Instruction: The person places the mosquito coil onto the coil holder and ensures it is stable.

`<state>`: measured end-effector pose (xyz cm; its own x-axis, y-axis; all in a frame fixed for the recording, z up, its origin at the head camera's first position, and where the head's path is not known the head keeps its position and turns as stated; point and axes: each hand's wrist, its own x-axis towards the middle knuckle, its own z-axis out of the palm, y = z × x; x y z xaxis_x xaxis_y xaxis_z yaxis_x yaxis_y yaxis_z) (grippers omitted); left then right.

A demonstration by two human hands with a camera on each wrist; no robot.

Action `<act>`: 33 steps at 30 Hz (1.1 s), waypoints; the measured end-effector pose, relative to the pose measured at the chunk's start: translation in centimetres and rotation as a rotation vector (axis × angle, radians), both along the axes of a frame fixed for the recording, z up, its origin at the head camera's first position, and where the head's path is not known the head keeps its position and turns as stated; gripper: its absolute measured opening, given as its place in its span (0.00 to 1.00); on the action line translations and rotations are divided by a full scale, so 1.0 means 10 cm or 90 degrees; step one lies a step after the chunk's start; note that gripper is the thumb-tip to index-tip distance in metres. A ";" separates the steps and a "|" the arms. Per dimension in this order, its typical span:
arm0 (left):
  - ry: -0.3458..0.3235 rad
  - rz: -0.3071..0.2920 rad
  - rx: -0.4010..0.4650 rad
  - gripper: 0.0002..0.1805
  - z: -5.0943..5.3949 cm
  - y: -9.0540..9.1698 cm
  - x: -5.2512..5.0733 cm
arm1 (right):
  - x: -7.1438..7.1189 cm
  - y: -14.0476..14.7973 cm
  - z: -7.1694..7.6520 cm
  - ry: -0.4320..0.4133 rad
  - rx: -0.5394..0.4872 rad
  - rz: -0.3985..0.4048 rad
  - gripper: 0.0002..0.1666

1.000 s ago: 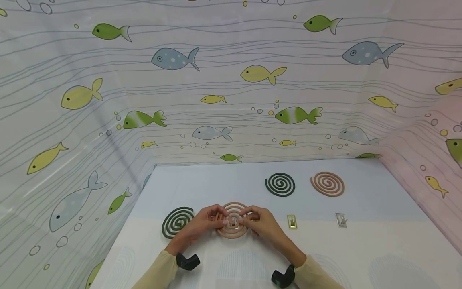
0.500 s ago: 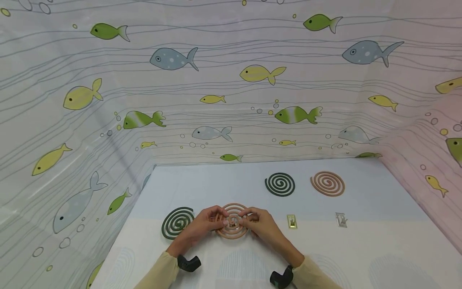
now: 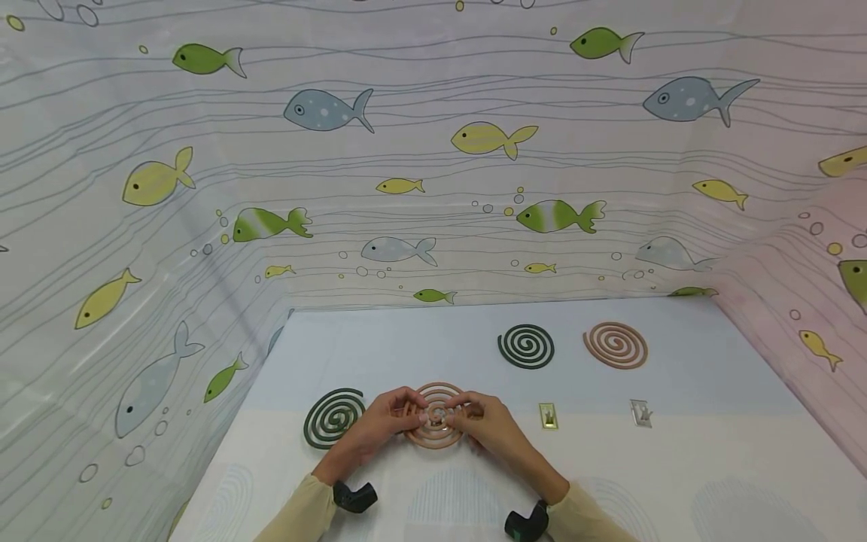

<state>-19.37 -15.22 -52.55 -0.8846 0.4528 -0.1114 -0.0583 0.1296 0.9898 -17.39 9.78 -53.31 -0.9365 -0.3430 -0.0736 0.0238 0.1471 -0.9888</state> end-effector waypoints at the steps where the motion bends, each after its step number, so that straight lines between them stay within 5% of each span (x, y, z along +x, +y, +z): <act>1: -0.001 0.002 0.003 0.16 0.00 0.00 0.00 | 0.00 0.00 0.01 0.000 -0.003 0.002 0.18; 33: -0.015 -0.006 0.025 0.15 0.03 -0.02 0.04 | 0.05 -0.04 0.08 0.007 0.008 -0.008 0.16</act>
